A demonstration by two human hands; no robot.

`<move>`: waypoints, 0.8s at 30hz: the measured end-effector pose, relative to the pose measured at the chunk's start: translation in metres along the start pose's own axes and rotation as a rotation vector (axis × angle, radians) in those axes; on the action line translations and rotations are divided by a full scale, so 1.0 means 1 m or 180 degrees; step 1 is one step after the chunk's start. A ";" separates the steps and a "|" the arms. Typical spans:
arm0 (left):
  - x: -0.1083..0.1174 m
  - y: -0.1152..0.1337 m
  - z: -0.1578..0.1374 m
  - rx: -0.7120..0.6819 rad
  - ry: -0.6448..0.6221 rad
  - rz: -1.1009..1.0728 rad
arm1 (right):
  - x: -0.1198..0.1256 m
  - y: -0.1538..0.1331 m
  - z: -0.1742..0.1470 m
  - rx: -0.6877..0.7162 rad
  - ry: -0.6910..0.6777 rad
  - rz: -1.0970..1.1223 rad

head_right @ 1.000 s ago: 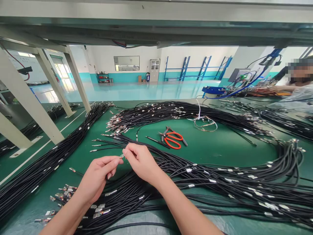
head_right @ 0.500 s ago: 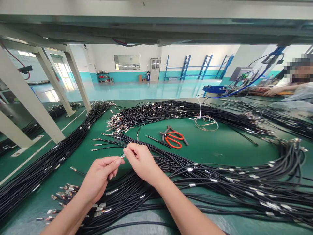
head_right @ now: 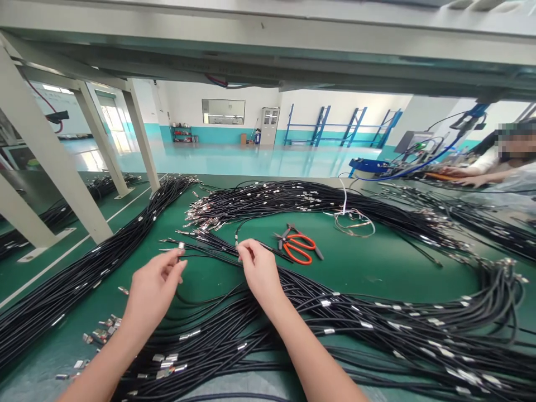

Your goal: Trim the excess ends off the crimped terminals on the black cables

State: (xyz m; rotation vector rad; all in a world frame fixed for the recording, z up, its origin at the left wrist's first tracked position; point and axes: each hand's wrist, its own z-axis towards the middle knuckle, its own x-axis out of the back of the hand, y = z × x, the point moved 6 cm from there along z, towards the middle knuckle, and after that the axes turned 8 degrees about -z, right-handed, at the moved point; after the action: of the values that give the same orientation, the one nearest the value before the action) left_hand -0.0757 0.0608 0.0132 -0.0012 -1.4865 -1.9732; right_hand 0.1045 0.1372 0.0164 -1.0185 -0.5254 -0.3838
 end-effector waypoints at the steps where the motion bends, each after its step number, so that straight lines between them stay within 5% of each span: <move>1: 0.008 -0.002 0.003 -0.0003 0.0179 0.0335 | 0.000 0.004 0.001 0.0057 0.0031 -0.0199; 4: 0.023 -0.012 0.009 0.0225 0.0240 0.1392 | -0.010 0.006 0.001 0.0489 -0.0122 -0.0806; 10: 0.021 -0.028 0.011 0.0448 -0.0793 0.2894 | -0.041 -0.003 -0.010 0.1069 -0.0681 -0.1963; 18: -0.035 -0.008 -0.025 0.0349 -0.2016 0.1493 | -0.054 0.001 -0.007 0.1071 -0.0625 -0.2728; 24: -0.044 -0.024 -0.021 0.0583 -0.1694 0.0040 | -0.051 -0.001 -0.007 0.1180 -0.0537 -0.2629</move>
State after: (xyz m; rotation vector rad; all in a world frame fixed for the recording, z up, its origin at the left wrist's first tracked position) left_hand -0.0456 0.0679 -0.0313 -0.4888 -1.9881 -1.9043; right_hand 0.0642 0.1339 -0.0147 -0.4361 -1.1256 -0.8945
